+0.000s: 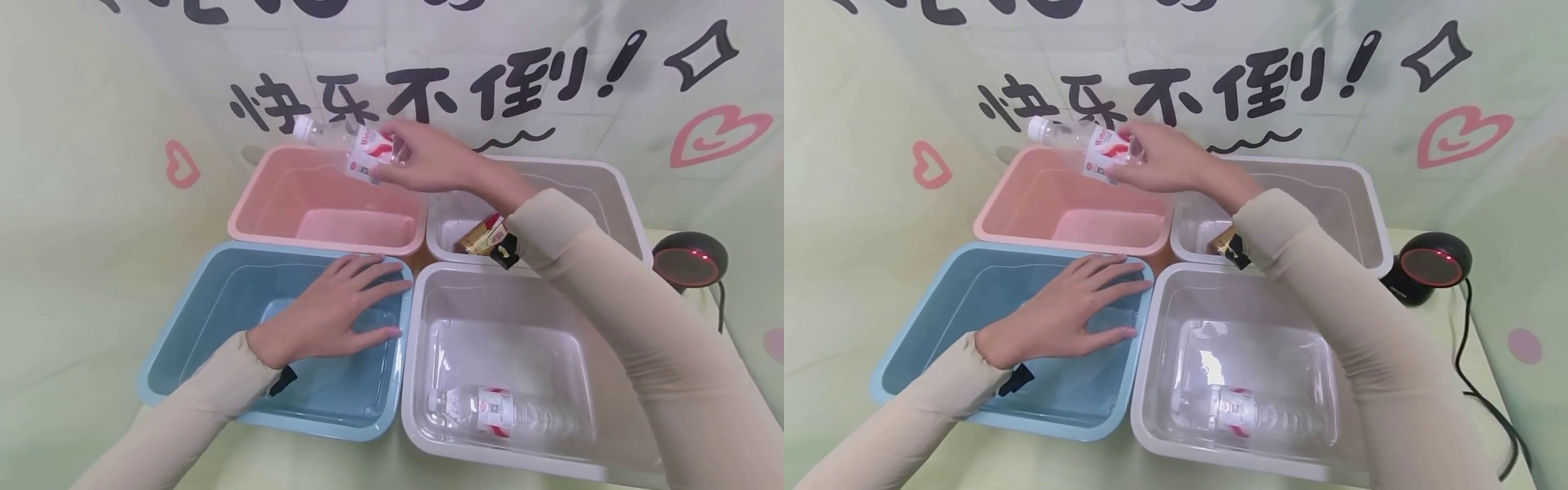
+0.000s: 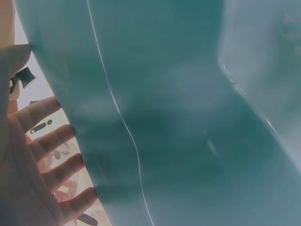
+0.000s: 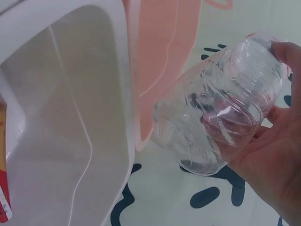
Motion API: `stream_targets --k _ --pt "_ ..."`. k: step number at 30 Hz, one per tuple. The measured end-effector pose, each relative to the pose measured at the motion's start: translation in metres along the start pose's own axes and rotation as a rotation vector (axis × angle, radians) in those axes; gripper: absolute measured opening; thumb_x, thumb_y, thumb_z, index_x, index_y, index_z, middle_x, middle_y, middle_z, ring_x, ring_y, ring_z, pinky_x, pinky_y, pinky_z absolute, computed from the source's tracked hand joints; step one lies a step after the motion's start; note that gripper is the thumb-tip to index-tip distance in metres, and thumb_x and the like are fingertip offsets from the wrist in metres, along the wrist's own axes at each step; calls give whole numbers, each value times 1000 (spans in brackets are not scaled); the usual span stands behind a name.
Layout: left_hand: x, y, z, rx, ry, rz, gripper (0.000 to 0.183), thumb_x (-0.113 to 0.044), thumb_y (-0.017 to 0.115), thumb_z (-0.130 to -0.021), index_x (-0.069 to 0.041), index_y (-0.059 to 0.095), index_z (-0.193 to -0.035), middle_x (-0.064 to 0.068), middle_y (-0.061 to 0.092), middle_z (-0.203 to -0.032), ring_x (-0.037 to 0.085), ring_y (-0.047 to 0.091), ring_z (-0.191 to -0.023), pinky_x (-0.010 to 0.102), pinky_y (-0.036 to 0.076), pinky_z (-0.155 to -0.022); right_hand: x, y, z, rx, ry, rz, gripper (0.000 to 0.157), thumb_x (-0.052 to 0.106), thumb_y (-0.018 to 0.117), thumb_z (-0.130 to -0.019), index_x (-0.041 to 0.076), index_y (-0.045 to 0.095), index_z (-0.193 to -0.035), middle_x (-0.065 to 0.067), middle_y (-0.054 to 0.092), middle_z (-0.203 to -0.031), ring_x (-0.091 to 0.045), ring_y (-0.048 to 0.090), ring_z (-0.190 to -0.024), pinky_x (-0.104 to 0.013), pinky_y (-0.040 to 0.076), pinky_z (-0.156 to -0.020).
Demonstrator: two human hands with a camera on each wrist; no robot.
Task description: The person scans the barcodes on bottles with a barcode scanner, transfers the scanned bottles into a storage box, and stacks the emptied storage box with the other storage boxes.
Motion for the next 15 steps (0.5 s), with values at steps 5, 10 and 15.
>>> stream_targets --k 5,10,15 --pt "1 -1 1 -1 -8 3 68 -65 63 -97 -31 55 -155 2 51 -163 29 40 -156 59 29 -131 14 4 -11 -26 -28 10 74 49 71 -95 10 48 -153 -12 64 -139 -23 61 -120 -39 57 -100" --pt "1 -1 1 6 -12 7 68 -65 63 -97 -32 54 -155 2 50 -164 28 40 -156 59 30 -130 22 14 -20 -22 -46 -1 74 48 72 -96 12 46 -156 -11 62 -143 -22 61 -125 -37 58 -98" --pt "1 0 0 12 -11 8 68 -65 63 -97 -32 54 -155 2 50 -164 28 40 -156 59 30 -130 25 24 -26 -8 -30 45 72 50 68 -98 15 46 -157 -6 61 -144 -19 59 -128 -34 57 -98"
Point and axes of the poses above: each hand's wrist, its own z-axis away from the middle knuckle, its own y-axis out of the palm, x = y × z, the point moved 8 cm from there along -z, towards the middle knuckle
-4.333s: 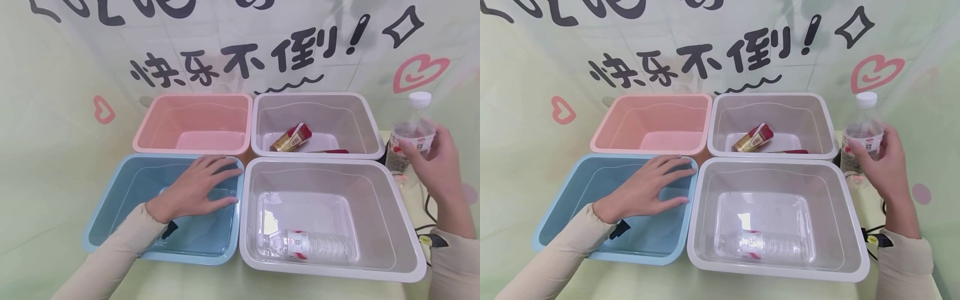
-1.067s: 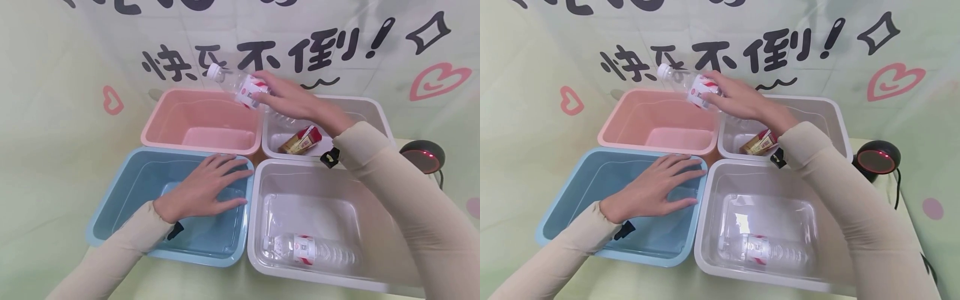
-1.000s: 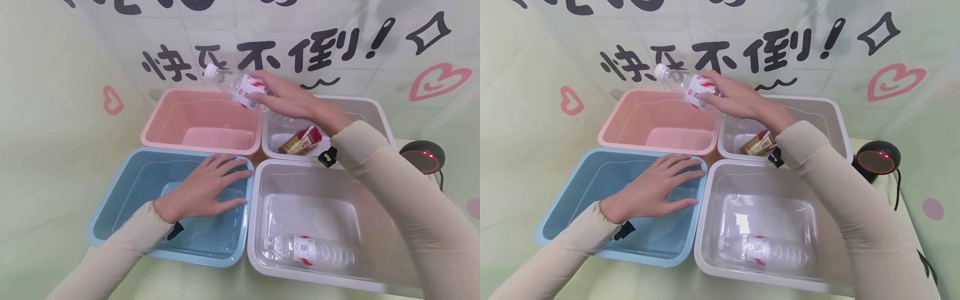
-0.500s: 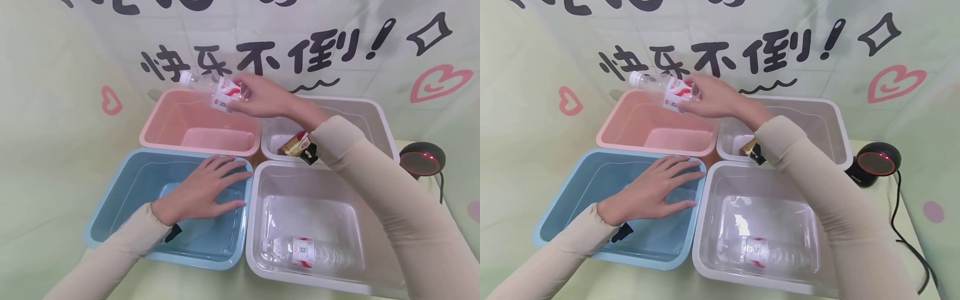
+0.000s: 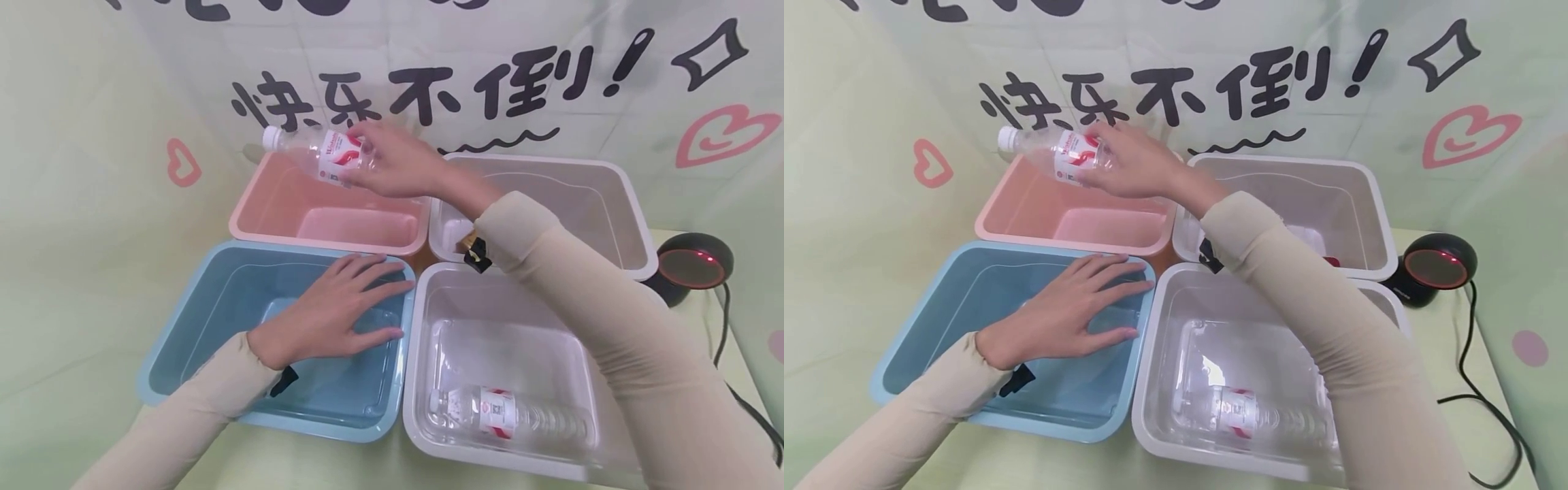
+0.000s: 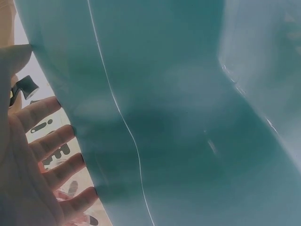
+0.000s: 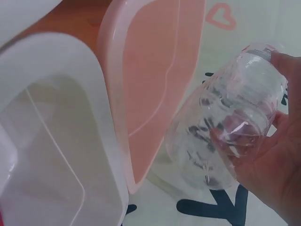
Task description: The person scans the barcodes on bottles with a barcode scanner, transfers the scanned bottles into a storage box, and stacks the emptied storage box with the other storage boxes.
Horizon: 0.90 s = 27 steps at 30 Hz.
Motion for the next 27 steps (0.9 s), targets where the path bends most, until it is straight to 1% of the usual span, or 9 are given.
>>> stream_targets --k 5,8,12,15,20,25,27 --pt "-1 0 -1 -14 9 -8 67 -65 63 -97 -32 55 -155 2 51 -164 28 40 -156 58 30 -131 2 9 -4 7 23 42 69 49 67 -96 17 48 -154 -5 61 -141 -17 58 -124 -33 56 -100" --pt "-2 -2 -1 -21 14 -9 67 -64 63 -97 -31 54 -155 2 51 -163 28 40 -156 58 31 -130 3 13 -4 10 26 53 69 54 65 -96 19 48 -154 -7 57 -146 -19 55 -129 -37 53 -106" --pt "-2 -4 -1 -25 15 -16 67 -64 63 -98 -30 55 -155 3 51 -162 29 41 -155 57 31 -130 4 12 2 -6 -4 47 71 57 64 -97 19 48 -155 -9 52 -152 -22 51 -137 -39 48 -114" --pt "-1 -3 -1 -23 16 -18 67 -64 62 -98 -30 55 -155 3 51 -163 29 41 -155 57 31 -130 3 11 12 -15 -28 54 70 55 65 -97 18 50 -154 -9 53 -150 -21 53 -136 -40 50 -112" --pt "-1 0 -1 -17 14 -12 67 -64 62 -98 -30 55 -155 3 51 -163 29 40 -156 58 32 -129 2 13 34 1 -67 66 66 51 67 -97 16 54 -152 -10 55 -148 -23 57 -132 -43 52 -110" --pt "-2 0 0 -24 16 -10 67 -64 62 -98 -29 56 -154 3 51 -163 29 40 -156 58 32 -129 3 14 61 35 -76 66 62 48 69 -97 17 56 -149 -10 49 -156 -25 50 -141 -48 49 -116" --pt "-2 0 -1 -28 17 -10 67 -64 62 -98 -29 55 -154 2 52 -162 28 41 -155 58 31 -130 2 13 73 44 -68 71 59 47 68 -97 18 57 -147 -10 48 -156 -26 51 -139 -48 51 -114"
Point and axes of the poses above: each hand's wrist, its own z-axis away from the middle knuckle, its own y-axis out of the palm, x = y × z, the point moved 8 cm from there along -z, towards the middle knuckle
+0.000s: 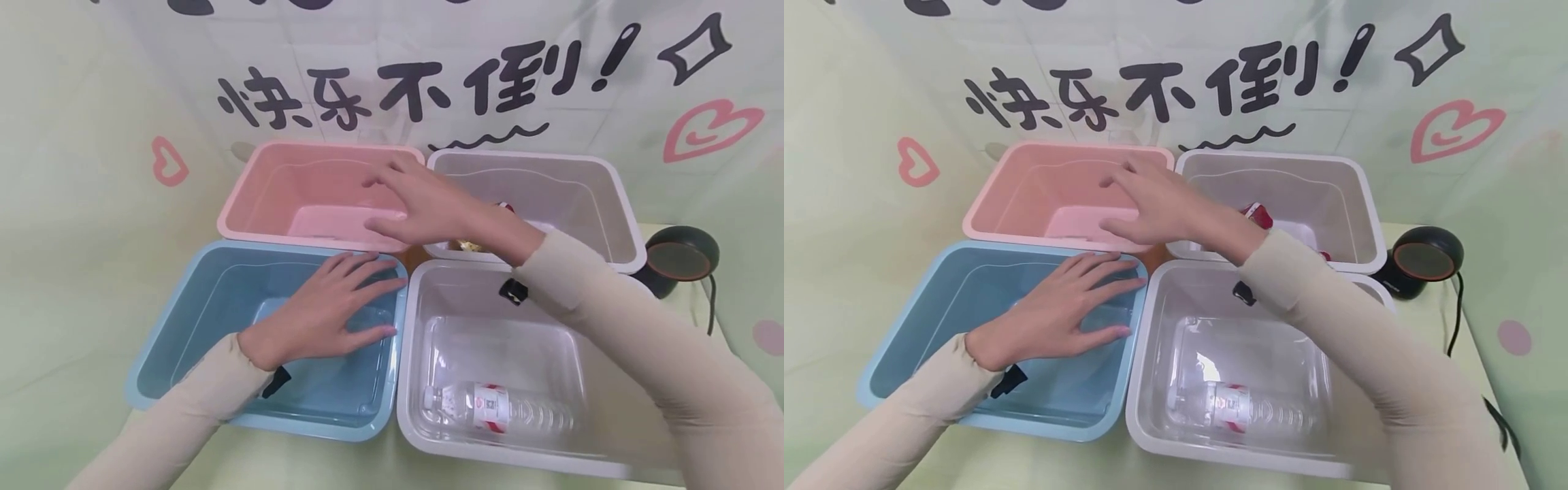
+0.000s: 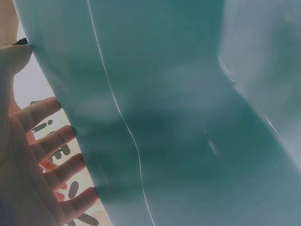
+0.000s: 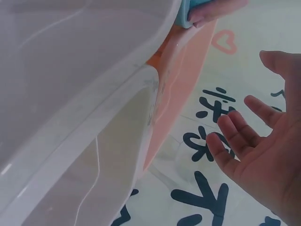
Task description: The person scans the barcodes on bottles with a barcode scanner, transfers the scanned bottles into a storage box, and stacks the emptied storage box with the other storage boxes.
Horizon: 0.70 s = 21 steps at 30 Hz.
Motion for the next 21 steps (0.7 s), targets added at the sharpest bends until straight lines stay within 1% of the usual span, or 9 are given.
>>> stream_targets --k 2,5,6,8,12,16,21 --pt "0 -1 0 -3 0 1 66 -63 62 -98 -30 55 -154 1 52 -162 28 41 -155 58 31 -130 2 -2 12 6 -2 7 56 45 68 -97 19 58 -145 -9 51 -152 -25 55 -133 -47 54 -110" --pt "1 0 0 5 -2 8 66 -64 61 -99 -31 54 -155 1 50 -163 27 40 -156 58 29 -130 4 -3 32 15 0 40 53 45 69 -96 19 61 -141 -5 58 -141 -24 62 -118 -43 58 -98" --pt "1 0 -1 11 -2 11 66 -64 60 -99 -32 53 -156 0 49 -164 27 39 -156 58 29 -130 4 -3 40 19 5 50 54 46 70 -95 19 61 -141 -4 61 -138 -24 63 -117 -42 58 -95" --pt "0 1 -1 18 -1 18 66 -65 60 -99 -32 52 -156 0 48 -165 27 38 -157 59 29 -130 3 -3 56 23 16 56 56 46 73 -94 19 62 -142 -4 62 -139 -24 63 -119 -42 60 -96" --pt "-1 1 -2 22 -12 21 67 -64 62 -98 -32 53 -156 1 49 -165 28 39 -157 59 30 -131 0 -1 83 25 45 31 60 43 79 -92 18 62 -144 -5 63 -141 -24 64 -124 -45 62 -99" --pt "0 1 -1 20 -26 16 68 -64 64 -97 -32 54 -156 2 50 -164 29 38 -158 59 29 -131 -3 4 102 38 66 5 60 40 81 -90 18 63 -143 -4 64 -139 -22 67 -120 -46 64 -98" --pt "1 -1 0 19 -28 11 67 -64 63 -97 -32 54 -155 2 51 -163 30 39 -158 59 30 -131 -7 15 122 76 94 -10 61 43 83 -89 19 64 -141 -3 66 -139 -23 70 -121 -48 64 -98"
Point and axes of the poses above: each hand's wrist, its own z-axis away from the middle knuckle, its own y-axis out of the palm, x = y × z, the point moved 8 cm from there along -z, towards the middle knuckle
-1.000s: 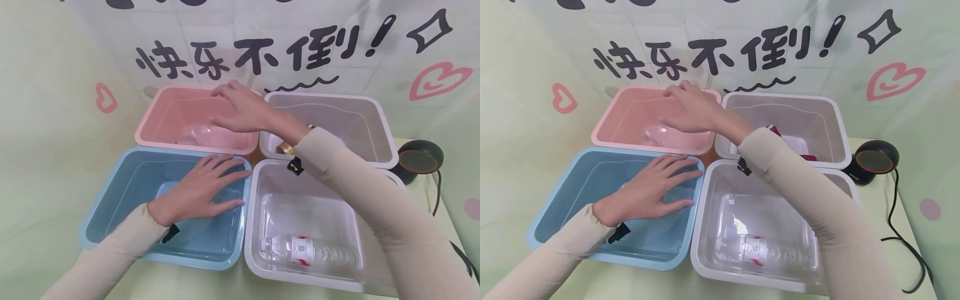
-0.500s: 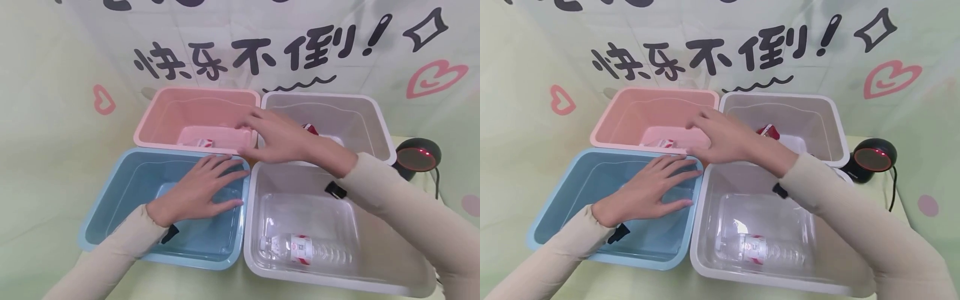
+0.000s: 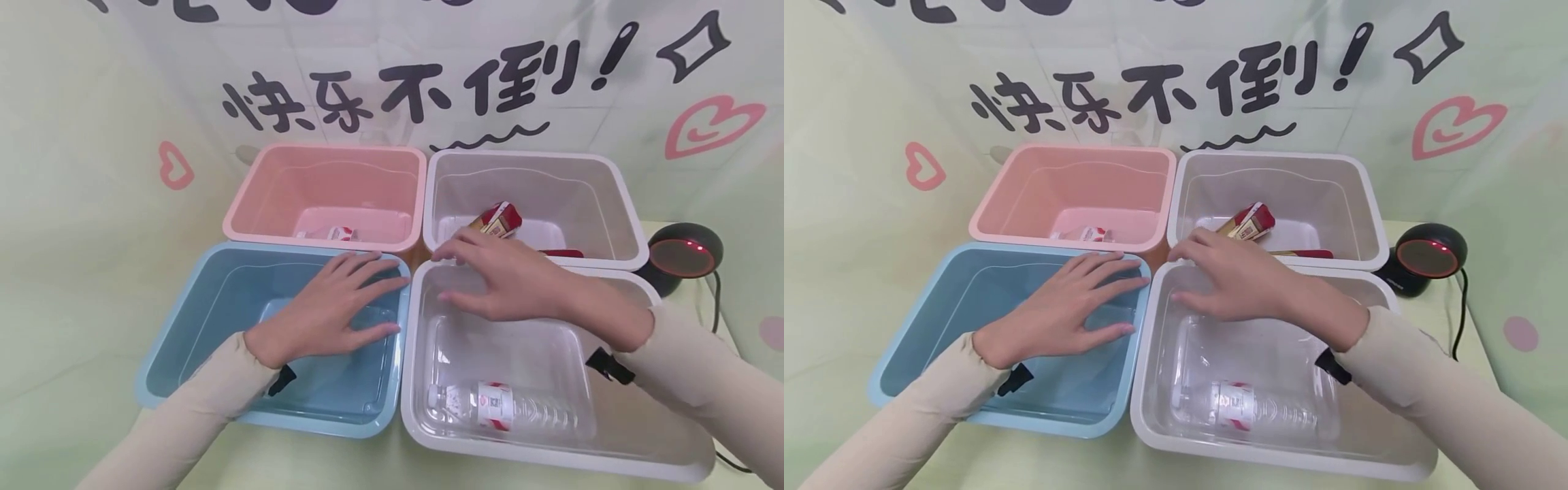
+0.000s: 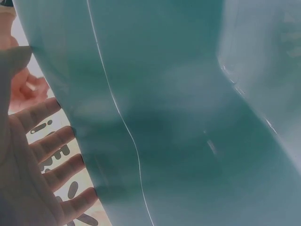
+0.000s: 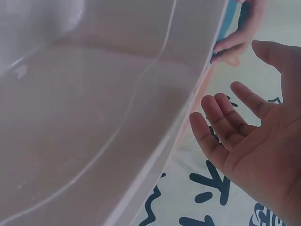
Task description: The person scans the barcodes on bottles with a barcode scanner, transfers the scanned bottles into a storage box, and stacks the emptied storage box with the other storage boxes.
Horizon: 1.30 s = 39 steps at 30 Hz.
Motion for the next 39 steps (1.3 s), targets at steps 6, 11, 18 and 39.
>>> stream_targets --k 6,11,18,39 --pt "1 1 -1 8 3 5 68 -64 62 -98 -32 53 -156 1 49 -165 29 38 -158 59 29 -131 -8 22 20 64 12 -30 58 43 82 -91 22 64 -142 -1 66 -139 -20 71 -119 -43 65 -96" --pt "1 2 -1 8 10 13 68 -64 63 -98 -33 52 -157 1 49 -165 29 37 -159 59 28 -131 -9 37 32 97 -22 -6 58 46 79 -92 23 62 -143 2 67 -138 -18 70 -120 -44 63 -99" --pt "1 3 -2 7 4 14 67 -64 62 -98 -32 53 -156 1 49 -165 29 38 -158 59 29 -131 -12 57 43 164 -9 3 58 48 78 -93 25 60 -143 1 66 -140 -21 70 -120 -47 63 -99" --pt "1 2 -2 3 4 11 68 -63 63 -97 -32 53 -156 1 49 -165 30 37 -158 59 28 -132 -20 108 63 492 98 -77 66 52 83 -86 23 61 -141 2 67 -128 -13 65 -103 -45 60 -99"
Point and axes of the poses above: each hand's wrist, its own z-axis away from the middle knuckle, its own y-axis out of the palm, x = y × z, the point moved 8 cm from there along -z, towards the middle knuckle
